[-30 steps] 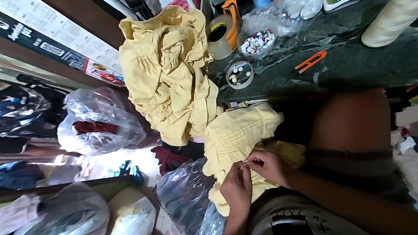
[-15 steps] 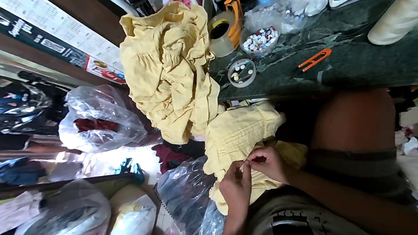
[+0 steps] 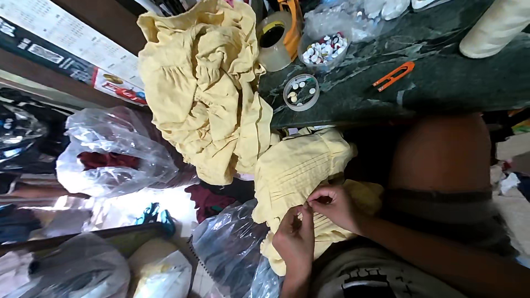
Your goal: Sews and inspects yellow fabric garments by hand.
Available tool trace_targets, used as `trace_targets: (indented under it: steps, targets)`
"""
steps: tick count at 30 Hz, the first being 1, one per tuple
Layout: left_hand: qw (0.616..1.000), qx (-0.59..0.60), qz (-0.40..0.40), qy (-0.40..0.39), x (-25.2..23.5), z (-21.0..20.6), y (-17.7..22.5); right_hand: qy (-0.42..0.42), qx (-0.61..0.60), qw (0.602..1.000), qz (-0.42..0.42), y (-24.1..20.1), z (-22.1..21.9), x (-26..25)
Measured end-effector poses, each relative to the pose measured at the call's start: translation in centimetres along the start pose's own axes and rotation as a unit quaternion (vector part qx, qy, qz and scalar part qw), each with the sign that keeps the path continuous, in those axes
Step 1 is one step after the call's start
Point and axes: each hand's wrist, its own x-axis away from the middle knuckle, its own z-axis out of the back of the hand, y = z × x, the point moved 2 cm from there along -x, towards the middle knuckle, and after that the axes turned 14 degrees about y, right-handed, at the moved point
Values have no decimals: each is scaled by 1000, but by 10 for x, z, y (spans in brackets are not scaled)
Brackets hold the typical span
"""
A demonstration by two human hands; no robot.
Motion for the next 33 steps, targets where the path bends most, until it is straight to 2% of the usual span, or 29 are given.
trace_targets:
  steps: [11, 16, 21, 26, 33]
  targets:
    - [996, -85, 34, -23, -6, 4, 12, 15, 41, 997, 59, 1, -5, 6]
    - [996, -60, 58, -28, -5, 5, 9, 15, 70, 997, 28, -4, -6, 10]
    - [993, -57, 89, -43, -4, 9, 8, -13, 63, 997, -46, -11, -8, 12]
    - [988, 61, 132, -47, 5, 17, 5, -72, 51, 994, -65, -19, -4, 15]
    - [987, -115, 50, -105, 8, 22, 15, -118, 89, 988, -41, -17, -5, 18]
